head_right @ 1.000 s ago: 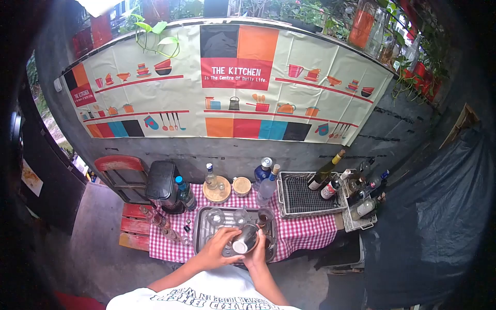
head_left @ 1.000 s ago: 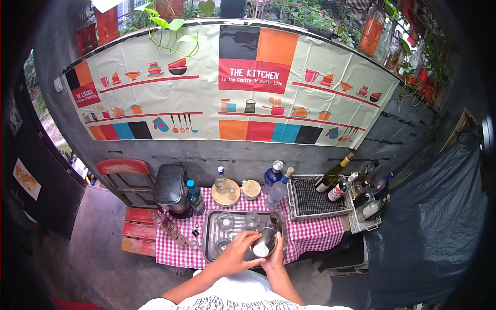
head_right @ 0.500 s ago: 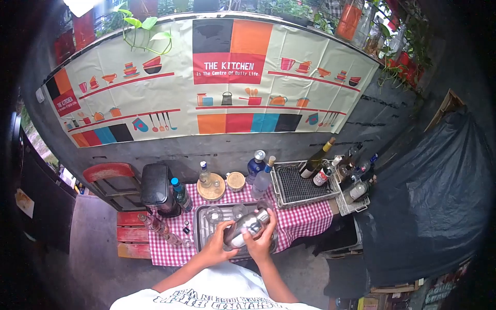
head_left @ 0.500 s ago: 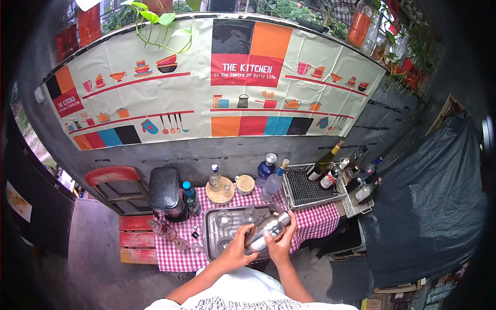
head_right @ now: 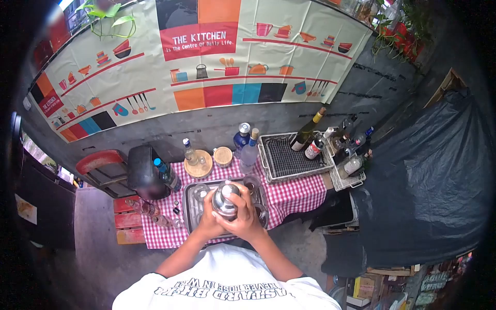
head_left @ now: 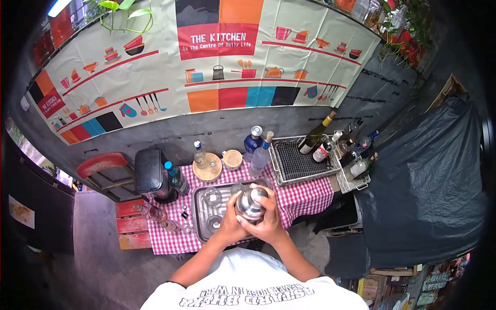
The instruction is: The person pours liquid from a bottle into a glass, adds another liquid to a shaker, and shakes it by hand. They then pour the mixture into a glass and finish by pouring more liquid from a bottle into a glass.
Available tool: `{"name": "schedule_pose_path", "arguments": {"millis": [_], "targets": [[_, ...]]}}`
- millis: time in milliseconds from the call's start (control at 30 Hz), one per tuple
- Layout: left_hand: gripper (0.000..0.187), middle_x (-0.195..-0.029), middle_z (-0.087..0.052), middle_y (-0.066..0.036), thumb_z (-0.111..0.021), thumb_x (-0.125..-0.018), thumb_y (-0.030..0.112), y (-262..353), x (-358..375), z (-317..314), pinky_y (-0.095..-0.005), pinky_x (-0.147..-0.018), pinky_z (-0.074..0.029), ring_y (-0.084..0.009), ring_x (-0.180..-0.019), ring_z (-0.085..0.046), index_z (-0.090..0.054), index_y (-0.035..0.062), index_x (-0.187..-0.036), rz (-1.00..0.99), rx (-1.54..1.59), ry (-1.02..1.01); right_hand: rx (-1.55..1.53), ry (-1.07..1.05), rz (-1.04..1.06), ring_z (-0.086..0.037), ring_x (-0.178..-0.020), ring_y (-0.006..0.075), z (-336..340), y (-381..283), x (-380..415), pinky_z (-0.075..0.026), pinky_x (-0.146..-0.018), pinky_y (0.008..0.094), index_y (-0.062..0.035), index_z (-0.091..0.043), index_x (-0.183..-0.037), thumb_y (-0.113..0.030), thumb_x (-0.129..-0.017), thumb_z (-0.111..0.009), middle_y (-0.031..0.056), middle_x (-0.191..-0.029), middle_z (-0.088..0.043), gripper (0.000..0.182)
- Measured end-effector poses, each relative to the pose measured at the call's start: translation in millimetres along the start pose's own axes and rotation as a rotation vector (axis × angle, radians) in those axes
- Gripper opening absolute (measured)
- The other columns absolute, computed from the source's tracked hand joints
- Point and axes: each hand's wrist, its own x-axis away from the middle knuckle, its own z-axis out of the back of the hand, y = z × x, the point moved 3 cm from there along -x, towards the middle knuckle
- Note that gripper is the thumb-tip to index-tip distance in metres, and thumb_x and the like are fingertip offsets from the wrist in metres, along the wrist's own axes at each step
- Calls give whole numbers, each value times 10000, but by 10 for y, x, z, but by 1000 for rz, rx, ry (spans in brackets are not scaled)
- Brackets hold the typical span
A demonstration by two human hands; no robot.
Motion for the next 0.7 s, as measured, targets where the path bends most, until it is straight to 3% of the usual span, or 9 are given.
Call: {"name": "schedule_pose_path", "arguments": {"millis": [333,500,700], "targets": [[997,-1305,-514,-263,-872,-712,167,142,-144,-248,-458,-1022,-447,-371,-1194,-580,-194,-31,-1415,31,-59,38,-82,44,19,-542,-1150,420,236,235,44,-479,-957,492,-89,-404,-1336,-172,-706,-853,254,-1284,-475,778],[958,-1334,-479,-256,-852,-724,162,108,-133,-394,-463,-1030,-439,-372,-1230,-544,-220,-12,-1424,134,37,88,-219,18,9,-537,-1149,414,331,393,95,-465,-964,493,-90,-408,-1335,-177,-817,-736,261,-1290,-475,619],[925,-1338,-477,-252,-828,-751,184,172,-161,-509,-464,-1034,-435,-373,-1235,-537,-229,-13,-1428,114,-10,134,-229,0,11,-533,-1152,409,429,459,111,-453,-975,493,-94,-412,-1332,-158,-831,-717,262,-1291,-473,590]]}}
